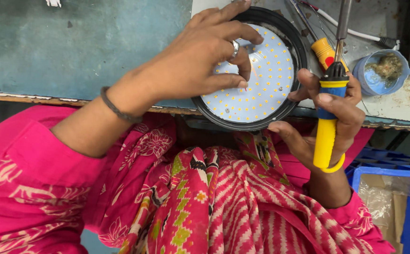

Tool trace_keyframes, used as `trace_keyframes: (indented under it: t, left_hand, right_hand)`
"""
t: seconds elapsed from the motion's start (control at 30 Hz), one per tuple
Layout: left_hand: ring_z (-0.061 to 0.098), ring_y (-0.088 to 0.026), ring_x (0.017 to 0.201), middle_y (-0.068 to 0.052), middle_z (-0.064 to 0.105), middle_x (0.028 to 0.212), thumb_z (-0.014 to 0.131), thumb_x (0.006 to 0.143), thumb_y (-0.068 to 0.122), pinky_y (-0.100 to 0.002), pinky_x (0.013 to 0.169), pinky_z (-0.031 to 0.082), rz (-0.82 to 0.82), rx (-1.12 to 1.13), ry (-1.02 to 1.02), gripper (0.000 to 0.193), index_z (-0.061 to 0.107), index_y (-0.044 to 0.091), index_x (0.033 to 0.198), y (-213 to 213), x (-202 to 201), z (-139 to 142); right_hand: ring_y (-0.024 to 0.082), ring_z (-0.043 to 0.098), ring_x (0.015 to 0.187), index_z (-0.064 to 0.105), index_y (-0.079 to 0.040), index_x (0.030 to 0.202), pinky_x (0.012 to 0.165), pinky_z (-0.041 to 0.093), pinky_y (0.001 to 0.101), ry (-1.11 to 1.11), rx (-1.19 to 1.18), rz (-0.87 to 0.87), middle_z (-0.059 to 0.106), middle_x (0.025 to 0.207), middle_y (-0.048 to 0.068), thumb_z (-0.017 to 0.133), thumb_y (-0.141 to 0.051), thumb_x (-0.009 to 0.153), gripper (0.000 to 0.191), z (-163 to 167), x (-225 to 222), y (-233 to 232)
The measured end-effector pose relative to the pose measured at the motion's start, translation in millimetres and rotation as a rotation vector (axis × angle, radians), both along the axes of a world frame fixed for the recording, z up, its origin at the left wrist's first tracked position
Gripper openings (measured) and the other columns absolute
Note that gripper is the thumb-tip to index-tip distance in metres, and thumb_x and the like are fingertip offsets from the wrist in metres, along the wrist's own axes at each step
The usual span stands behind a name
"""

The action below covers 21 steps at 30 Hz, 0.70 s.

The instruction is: The person assembles LED bulb lights at a workbench. They hold a black heat-sink housing, place an LED panel onto it, drive screws with a screwdriver, solder the panel's wires using a soldering iron, and set finished units aside while picking up the next housing.

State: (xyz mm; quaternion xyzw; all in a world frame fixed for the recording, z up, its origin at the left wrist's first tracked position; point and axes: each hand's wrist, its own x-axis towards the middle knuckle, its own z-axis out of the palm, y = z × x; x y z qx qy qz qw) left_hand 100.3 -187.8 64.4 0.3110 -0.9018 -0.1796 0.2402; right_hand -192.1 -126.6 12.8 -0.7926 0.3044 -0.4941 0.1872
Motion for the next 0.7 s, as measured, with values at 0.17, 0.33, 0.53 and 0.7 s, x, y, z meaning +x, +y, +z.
trace_keyframes:
  t: [0.17, 0.33, 0.53, 0.7]
  left_hand:
    - [0.029, -0.039, 0.155, -0.005, 0.054, 0.151, 0.082, 0.095, 0.029, -0.061, 0.113, 0.032, 0.018, -0.144, -0.041, 0.015, 0.076, 0.018, 0.101, 12, -2, 1]
    - [0.031, -0.038, 0.156, -0.002, 0.057, 0.145, 0.082, 0.096, 0.026, -0.059, 0.117, 0.032, 0.062, -0.159, -0.001, 0.012, 0.075, 0.017, 0.095, 15, -2, -4]
    - [0.036, -0.037, 0.155, -0.001, 0.063, 0.136, 0.077, 0.091, 0.021, -0.052, 0.114, 0.036, 0.129, -0.167, 0.007, 0.010, 0.071, 0.013, 0.090, 16, -8, -5]
    - [0.039, -0.037, 0.152, -0.002, 0.065, 0.130, 0.077, 0.090, 0.020, -0.053, 0.111, 0.036, 0.138, -0.146, 0.003, 0.011, 0.071, 0.011, 0.091, 15, -11, 2]
  right_hand:
    - [0.022, 0.071, 0.107, 0.034, -0.018, 0.136, 0.116, 0.043, 0.0340, 0.026, -0.034, -0.010, 0.065, 0.141, 0.017, 0.092, -0.030, 0.083, 0.080, 4, 2, 1]
    - [0.023, 0.070, 0.111, 0.034, -0.017, 0.136, 0.115, 0.045, 0.0351, 0.029, -0.035, -0.011, 0.064, 0.142, 0.019, 0.092, -0.030, 0.082, 0.081, 4, 1, 1]
    - [0.024, 0.054, 0.135, 0.032, -0.019, 0.146, 0.121, 0.044, 0.0371, -0.115, -0.032, -0.051, 0.051, 0.154, 0.011, 0.092, -0.026, 0.088, 0.084, -11, -11, 2]
    - [0.021, 0.034, 0.157, 0.021, -0.019, 0.154, 0.133, 0.031, 0.0378, -0.039, -0.121, -0.334, 0.032, 0.166, 0.004, 0.088, -0.012, 0.099, 0.087, -8, -63, -11]
